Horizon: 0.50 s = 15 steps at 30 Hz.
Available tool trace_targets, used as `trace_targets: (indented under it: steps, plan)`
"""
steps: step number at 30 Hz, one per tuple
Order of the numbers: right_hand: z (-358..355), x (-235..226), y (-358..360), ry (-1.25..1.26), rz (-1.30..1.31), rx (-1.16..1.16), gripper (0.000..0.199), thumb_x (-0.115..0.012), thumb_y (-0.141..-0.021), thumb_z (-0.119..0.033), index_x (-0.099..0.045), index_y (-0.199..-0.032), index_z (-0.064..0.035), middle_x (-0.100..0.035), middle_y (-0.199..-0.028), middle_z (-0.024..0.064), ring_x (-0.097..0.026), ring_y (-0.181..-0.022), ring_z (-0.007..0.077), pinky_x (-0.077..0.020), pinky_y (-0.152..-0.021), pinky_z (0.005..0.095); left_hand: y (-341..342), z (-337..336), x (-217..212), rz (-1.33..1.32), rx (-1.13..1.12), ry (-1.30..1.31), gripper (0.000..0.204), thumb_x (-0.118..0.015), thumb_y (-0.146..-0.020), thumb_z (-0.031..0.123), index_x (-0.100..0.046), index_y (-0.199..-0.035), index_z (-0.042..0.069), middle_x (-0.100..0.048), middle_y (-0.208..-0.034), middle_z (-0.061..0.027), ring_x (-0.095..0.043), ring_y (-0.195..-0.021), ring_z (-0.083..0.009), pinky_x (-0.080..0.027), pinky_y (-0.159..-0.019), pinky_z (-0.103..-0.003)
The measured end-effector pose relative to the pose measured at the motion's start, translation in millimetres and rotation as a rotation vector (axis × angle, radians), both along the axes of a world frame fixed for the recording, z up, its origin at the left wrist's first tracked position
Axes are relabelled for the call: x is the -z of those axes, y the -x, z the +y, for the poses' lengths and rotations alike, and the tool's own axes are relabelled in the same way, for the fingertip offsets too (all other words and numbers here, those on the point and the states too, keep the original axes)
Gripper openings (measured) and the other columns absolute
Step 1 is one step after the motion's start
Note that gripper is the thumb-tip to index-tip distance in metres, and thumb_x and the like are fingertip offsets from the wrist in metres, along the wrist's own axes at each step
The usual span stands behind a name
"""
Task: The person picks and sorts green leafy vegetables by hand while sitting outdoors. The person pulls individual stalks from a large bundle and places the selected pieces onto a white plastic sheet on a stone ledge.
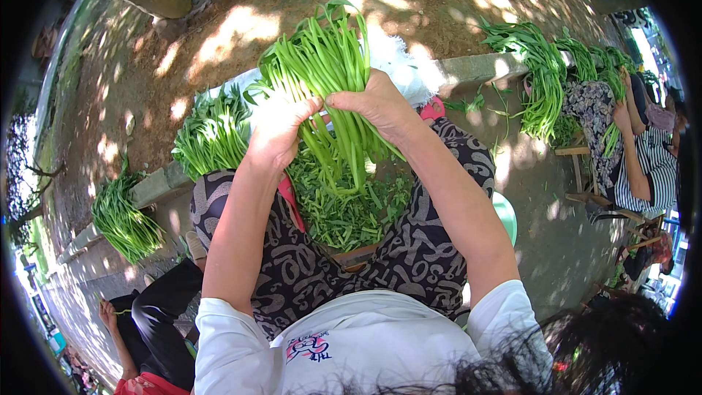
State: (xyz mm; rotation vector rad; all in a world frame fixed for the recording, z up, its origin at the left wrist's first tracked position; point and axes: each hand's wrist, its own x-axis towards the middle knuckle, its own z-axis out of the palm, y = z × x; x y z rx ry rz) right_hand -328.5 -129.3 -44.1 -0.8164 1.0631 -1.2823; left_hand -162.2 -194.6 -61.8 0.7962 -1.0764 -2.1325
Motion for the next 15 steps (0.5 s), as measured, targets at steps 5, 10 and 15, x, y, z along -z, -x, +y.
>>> trace_targets:
  steps: [5,10,15]
  plan:
    - [-0.4,-0.6,-2.3,0.044,0.025,-0.01,0.036,-0.069,-0.076,-0.011,-0.06,-0.109,0.0008,-0.065,-0.097,0.0067,-0.062,-0.084,0.0145,-0.0496,-0.081,0.0299,-3.1,-1.6,-2.1,0.014,0.014,0.015,0.037,-0.072,-0.079,0.009,-0.055,-0.112,0.004,-0.061,-0.101,-0.0035,-0.06,-0.087,-0.0151,-0.051,-0.075,-0.031]
    - [-0.9,-2.4,-2.2,0.012,0.057,-0.108,0.04,-0.072,-0.076,-0.014,-0.059,-0.111,0.0006,-0.063,-0.1,0.0063,-0.06,-0.09,0.0144,-0.0484,-0.082,0.0296,-3.6,-1.3,3.8,0.023,-0.037,0.05,0.034,-0.073,-0.077,0.007,-0.057,-0.107,0.003,-0.062,-0.094,-0.0033,-0.057,-0.08,-0.0137,-0.047,-0.07,-0.028]
    - [0.4,-6.7,-5.1,0.051,0.127,-0.095,0.043,-0.074,-0.075,-0.016,-0.059,-0.112,-0.0008,-0.063,-0.102,0.0055,-0.059,-0.091,0.0133,-0.048,-0.081,0.0284,-2.5,1.1,6.6,-0.025,-0.088,0.074,0.03,-0.074,-0.076,0.008,-0.06,-0.102,0.004,-0.061,-0.088,-0.0016,-0.054,-0.076,-0.0124,-0.043,-0.068,-0.026]
